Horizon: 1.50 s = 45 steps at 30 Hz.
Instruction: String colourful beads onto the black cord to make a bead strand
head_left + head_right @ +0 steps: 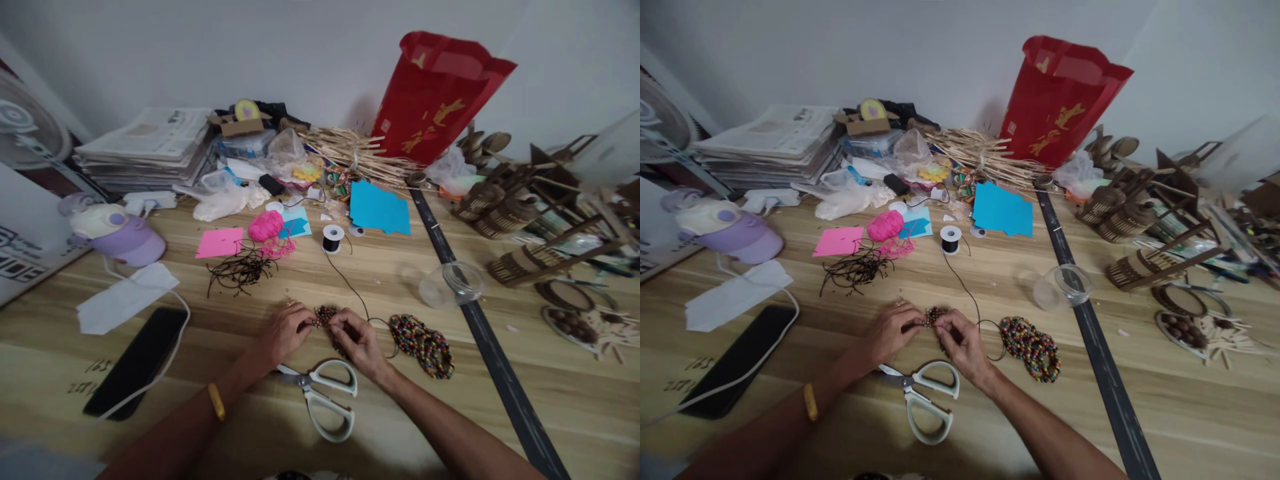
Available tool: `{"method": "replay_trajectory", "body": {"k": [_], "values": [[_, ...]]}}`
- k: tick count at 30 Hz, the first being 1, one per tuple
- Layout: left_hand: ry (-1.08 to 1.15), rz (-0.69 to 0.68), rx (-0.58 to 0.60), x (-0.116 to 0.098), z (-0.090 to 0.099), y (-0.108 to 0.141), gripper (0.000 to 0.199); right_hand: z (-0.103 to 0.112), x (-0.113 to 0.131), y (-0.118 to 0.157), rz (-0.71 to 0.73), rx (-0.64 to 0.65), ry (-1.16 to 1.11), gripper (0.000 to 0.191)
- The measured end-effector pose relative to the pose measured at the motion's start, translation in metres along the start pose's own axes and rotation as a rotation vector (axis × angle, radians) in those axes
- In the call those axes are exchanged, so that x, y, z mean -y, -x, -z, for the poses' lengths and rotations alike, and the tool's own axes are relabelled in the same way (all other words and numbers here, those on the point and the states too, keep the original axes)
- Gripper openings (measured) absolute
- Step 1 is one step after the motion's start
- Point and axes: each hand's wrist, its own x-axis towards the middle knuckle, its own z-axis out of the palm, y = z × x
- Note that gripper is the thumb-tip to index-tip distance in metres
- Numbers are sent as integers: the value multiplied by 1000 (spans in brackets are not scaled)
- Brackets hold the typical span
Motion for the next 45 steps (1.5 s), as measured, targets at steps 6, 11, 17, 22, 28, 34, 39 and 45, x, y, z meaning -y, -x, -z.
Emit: {"method": "replay_trajectory", "body": {"k": [6, 11, 17, 22, 28, 34, 39, 45], "values": [[-30, -29, 7, 4, -3, 0, 11, 0, -1, 1, -68, 32, -49, 23], [-70, -66, -1, 4, -4, 1, 8, 0, 0, 1, -107, 44, -82, 25], [-138, -78, 20, 2, -5, 2, 8, -2, 0, 2, -130, 52, -106, 27], [-132, -98, -4, 5, -8, 3, 12, -1, -3, 3, -122, 70, -60, 26], [-13, -70, -30, 2, -4, 1, 11, 1, -1, 3, -99, 92, -4, 25], [357, 168, -47, -1, 0, -1, 8, 1, -1, 4, -76, 74, 11, 24], [657, 290, 12, 2, 0, 1, 6, 1, -1, 5, -43, 82, 51, 22], [862, 376, 63, 4, 0, -1, 13, 2, -2, 6, -39, 113, 84, 22]]}}
